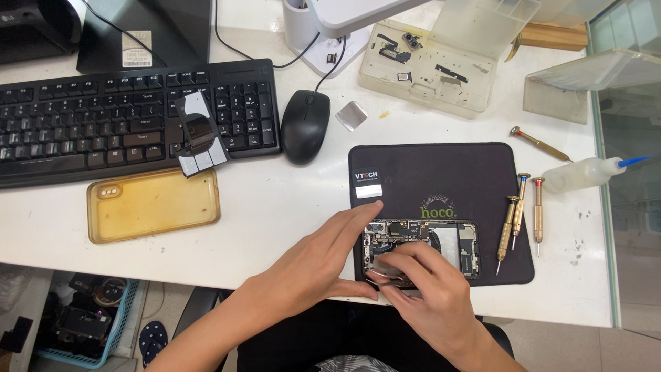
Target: The person is repairing a disassembled smartphone on a workbench. They use tweezers to carefully place and adjust small internal components and connectors on the motherboard. The person repeatedly picks up and sets down the tweezers while manipulating the device's internals.
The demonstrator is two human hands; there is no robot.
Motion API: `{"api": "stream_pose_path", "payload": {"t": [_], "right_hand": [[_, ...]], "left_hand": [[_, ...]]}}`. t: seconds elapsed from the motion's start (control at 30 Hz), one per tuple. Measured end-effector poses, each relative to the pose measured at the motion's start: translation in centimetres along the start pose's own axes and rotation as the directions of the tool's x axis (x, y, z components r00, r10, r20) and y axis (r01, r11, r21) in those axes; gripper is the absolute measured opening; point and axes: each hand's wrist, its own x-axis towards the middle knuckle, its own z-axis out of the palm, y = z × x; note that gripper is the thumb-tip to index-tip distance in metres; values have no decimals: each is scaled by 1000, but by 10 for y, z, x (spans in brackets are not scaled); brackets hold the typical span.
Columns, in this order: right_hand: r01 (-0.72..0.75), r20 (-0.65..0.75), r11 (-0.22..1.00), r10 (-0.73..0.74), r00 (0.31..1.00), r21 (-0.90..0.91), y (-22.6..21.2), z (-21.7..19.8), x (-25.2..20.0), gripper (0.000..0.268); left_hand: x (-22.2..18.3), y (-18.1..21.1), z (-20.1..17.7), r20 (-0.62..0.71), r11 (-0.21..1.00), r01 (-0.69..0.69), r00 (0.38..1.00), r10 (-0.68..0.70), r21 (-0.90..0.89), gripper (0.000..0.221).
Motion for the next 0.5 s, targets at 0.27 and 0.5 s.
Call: {"api": "stream_pose_path", "payload": {"t": [0.27, 0.5], "right_hand": [[-50, 26, 999, 50, 998, -7, 2, 2, 6, 22], [139, -102, 986, -149, 984, -96, 5, 8, 0, 17]], "left_hand": [[0, -1, 1, 20, 999, 36, 999, -37, 22, 107], [-1, -3, 3, -33, 999, -7, 999, 8, 43, 98]]}}
